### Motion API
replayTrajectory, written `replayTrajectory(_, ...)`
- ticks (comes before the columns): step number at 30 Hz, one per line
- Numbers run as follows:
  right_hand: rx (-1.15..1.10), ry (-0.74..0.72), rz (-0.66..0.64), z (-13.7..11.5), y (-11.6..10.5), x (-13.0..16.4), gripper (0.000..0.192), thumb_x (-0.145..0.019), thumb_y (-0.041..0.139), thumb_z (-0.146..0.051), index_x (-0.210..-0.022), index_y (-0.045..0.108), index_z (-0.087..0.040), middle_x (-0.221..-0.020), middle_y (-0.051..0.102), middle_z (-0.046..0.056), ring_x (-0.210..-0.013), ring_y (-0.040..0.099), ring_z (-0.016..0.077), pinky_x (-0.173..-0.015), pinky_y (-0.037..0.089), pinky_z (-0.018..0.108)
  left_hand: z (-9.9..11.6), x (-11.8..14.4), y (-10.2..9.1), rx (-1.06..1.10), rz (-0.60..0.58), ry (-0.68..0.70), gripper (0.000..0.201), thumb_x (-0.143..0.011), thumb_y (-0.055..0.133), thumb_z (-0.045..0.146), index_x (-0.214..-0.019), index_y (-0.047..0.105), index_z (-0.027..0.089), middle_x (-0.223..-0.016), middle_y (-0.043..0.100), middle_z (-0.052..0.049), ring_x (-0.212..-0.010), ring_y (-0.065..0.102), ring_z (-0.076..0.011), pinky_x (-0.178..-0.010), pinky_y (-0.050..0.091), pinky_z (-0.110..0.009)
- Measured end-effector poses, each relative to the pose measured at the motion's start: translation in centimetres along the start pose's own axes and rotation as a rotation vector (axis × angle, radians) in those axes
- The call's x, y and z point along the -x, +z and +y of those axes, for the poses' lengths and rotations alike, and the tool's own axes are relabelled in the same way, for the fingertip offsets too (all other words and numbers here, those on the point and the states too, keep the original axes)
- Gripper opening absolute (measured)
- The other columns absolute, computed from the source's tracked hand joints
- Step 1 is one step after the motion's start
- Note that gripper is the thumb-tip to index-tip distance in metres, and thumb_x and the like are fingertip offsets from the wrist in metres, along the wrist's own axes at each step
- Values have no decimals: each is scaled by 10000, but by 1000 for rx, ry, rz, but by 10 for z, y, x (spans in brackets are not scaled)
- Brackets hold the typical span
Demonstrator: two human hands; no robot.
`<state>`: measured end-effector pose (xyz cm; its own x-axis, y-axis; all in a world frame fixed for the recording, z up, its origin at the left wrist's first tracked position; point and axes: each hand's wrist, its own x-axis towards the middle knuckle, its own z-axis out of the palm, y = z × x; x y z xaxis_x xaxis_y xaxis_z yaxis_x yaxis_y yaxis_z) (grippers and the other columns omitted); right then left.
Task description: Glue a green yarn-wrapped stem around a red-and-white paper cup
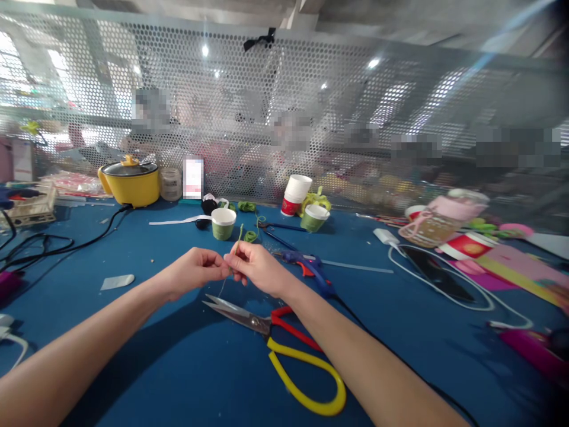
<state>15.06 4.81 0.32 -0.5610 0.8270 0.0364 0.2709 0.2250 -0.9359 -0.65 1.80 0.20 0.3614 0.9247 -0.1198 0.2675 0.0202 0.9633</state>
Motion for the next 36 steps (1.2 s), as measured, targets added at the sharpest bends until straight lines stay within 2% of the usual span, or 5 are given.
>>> replayTrajectory(6,73,44,38,0,1,1,228,-780,516,-344,-657,444,-167,-462,483,-51,-382,430,56,-373,351,167,-2,0,-1,-126,13,73,216,-692,532,327,-711,570,115,-587,473,32,-532,341,-70,-482,251,-199)
replayTrajectory(11,132,60,87,-1,3,2,247,-766,536,-362,-640,453,-166,-446,486,-48,-369,427,56,-364,339,164,-4,-1,0,-191,58,91,186,-682,523,304,-675,548,120,-573,472,34,-530,359,-78,-497,281,-208)
replayTrajectory(17,126,56,140,2,6,2,285,-731,569,-402,-621,446,-169,-429,462,-53,-367,422,65,-356,338,178,-4,-1,2,-192,56,100,170,-687,514,290,-660,528,122,-560,429,43,-521,319,-71,-493,256,-211)
replayTrajectory(25,-158,-18,-36,1,2,1,215,-759,539,-354,-697,447,-171,-525,494,-51,-455,485,71,-384,385,173,3,3,-2,-35,-38,13,212,-683,539,337,-661,521,128,-543,388,56,-472,258,-53,-435,188,-202)
replayTrajectory(36,124,39,43,-1,1,3,201,-806,479,-309,-665,441,-171,-452,473,-60,-363,414,48,-359,330,153,4,3,-2,-138,8,63,214,-694,528,337,-654,536,127,-562,432,46,-504,307,-64,-474,231,-206)
